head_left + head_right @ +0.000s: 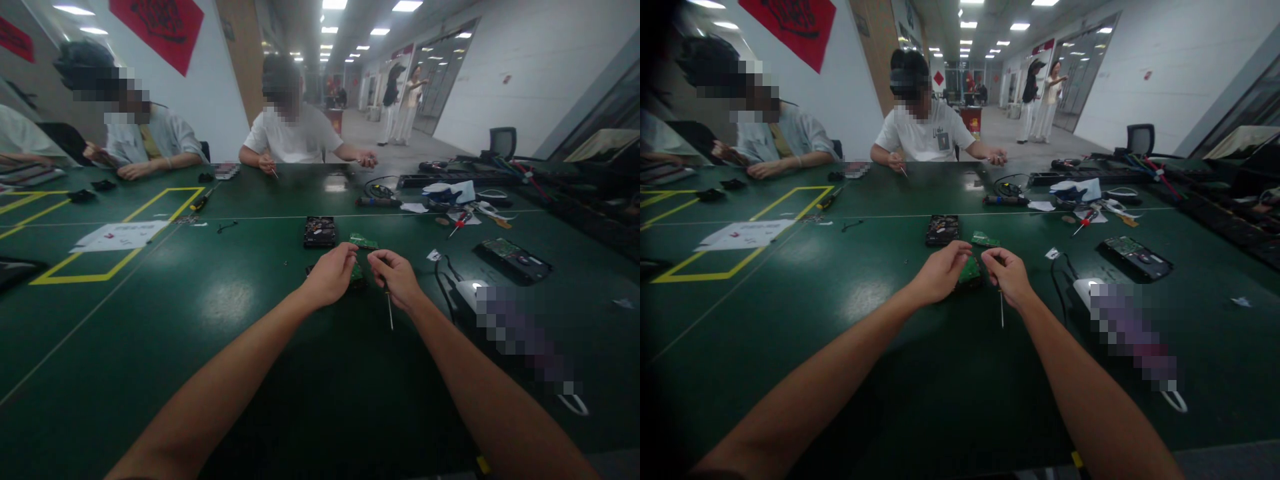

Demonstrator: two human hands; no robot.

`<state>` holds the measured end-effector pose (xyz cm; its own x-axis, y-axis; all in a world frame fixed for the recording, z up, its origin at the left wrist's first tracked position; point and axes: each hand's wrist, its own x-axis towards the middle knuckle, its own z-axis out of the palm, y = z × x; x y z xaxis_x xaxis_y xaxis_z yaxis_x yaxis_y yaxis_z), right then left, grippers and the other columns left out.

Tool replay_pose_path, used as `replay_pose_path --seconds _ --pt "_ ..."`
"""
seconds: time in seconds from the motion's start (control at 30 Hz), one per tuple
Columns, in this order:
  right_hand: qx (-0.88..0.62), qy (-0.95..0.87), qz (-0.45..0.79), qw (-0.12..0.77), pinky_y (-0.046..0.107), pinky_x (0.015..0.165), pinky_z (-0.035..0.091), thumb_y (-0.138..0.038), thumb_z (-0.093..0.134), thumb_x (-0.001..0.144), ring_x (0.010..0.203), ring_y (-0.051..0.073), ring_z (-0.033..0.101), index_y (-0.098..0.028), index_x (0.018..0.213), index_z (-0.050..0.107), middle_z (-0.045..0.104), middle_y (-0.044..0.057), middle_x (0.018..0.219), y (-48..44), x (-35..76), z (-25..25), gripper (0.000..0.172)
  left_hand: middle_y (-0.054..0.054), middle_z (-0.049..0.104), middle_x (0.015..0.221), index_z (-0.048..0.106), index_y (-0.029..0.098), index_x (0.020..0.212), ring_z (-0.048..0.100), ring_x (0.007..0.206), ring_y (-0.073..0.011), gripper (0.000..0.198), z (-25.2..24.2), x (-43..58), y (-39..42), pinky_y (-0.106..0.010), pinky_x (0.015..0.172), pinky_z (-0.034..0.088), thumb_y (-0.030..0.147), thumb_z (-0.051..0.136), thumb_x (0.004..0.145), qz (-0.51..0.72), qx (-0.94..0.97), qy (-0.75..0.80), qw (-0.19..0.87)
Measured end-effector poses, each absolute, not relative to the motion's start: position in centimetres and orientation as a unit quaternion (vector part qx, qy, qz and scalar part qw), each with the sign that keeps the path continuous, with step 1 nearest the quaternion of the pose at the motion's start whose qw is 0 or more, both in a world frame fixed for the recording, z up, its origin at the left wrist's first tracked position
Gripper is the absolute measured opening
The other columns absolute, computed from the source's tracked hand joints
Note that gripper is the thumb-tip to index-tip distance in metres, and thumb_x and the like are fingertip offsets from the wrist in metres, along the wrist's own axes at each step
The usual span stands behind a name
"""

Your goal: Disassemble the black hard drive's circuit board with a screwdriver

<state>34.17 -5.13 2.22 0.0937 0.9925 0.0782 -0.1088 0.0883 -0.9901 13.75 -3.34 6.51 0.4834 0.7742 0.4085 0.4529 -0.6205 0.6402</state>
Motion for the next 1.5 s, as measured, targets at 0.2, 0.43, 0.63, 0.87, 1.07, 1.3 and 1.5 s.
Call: replay_pose_path --seconds 0.2,0.43,0.63,0.87,1.07,1.3,1.5 --pt "-0.522 -0.41 0.47 0.582 0.018 0.041 0.029 -0.048 0.09 0.067 0.051 0.008 0.046 -0.019 0.091 0.068 0.058 -0.003 0.063 -3.7 36.6 0.9 0.044 -0.019 0.053 0.144 0.057 0.018 0.139 0.047 0.138 -0.0375 0.057 2.8 10.3 -3.0 -0.056 0.115 0.04 0.055 0.062 0.096 0.317 0.848 0.409 0.113" --pt "-0.552 -0.449 0.454 0.536 0.018 0.037 0.025 -0.045 0.088 0.071 0.044 0.006 0.045 -0.017 0.092 0.071 0.06 -0.002 0.062 -3.8 36.3 0.4 0.039 -0.019 0.034 0.162 0.04 0.023 0.156 0.032 0.15 -0.0428 0.089 -0.2 8.7 -4.4 -0.062 0.123 0.028 0.073 0.065 0.086 0.223 0.88 0.412 0.082" --pt "-0.596 -0.553 0.373 0.448 0.024 0.038 0.03 -0.051 0.078 0.081 0.042 0.01 0.046 -0.021 0.095 0.073 0.056 -0.004 0.059 -4.5 35.4 0.7 0.034 -0.016 0.035 0.162 0.041 0.029 0.158 0.032 0.15 -0.0421 0.084 -0.1 9.1 -3.9 -0.063 0.123 0.026 0.073 0.061 0.089 0.195 0.883 0.42 0.071" --pt "-0.562 -0.671 0.27 0.4 0.033 0.069 0.05 -0.041 0.074 0.087 0.073 0.018 0.064 -0.023 0.093 0.078 0.076 0.004 0.089 -4.3 35.5 0.8 0.02 -0.013 0.035 0.162 0.049 0.033 0.153 0.033 0.149 -0.0409 0.069 0.4 9.0 -4.2 -0.062 0.121 0.03 0.067 0.058 0.094 0.188 0.889 0.411 0.074" --pt "-0.56 -0.698 0.233 0.381 0.038 0.086 0.05 -0.037 0.072 0.089 0.091 0.023 0.069 -0.024 0.093 0.078 0.077 0.005 0.096 -4.2 35.6 0.7 0.015 -0.011 0.036 0.162 0.053 0.035 0.151 0.034 0.149 -0.0406 0.064 0.5 9.0 -4.1 -0.063 0.12 0.032 0.067 0.056 0.096 0.188 0.891 0.407 0.078" --pt "-0.568 -0.692 0.23 0.382 0.039 0.086 0.051 -0.037 0.073 0.088 0.091 0.023 0.07 -0.023 0.091 0.079 0.079 0.005 0.097 -4.2 35.6 0.8 0.016 -0.011 0.037 0.161 0.053 0.035 0.15 0.035 0.148 -0.0402 0.062 0.2 9.0 -3.9 -0.064 0.119 0.032 0.065 0.057 0.096 0.193 0.891 0.406 0.068" --pt "-0.581 -0.684 0.217 0.383 0.038 0.082 0.052 -0.038 0.074 0.086 0.086 0.023 0.07 -0.022 0.089 0.079 0.079 0.006 0.093 -4.2 35.5 0.6 0.017 -0.013 0.039 0.159 0.054 0.035 0.15 0.036 0.147 -0.0399 0.061 -0.1 9.0 -3.8 -0.063 0.119 0.034 0.064 0.059 0.096 0.195 0.889 0.409 0.062"
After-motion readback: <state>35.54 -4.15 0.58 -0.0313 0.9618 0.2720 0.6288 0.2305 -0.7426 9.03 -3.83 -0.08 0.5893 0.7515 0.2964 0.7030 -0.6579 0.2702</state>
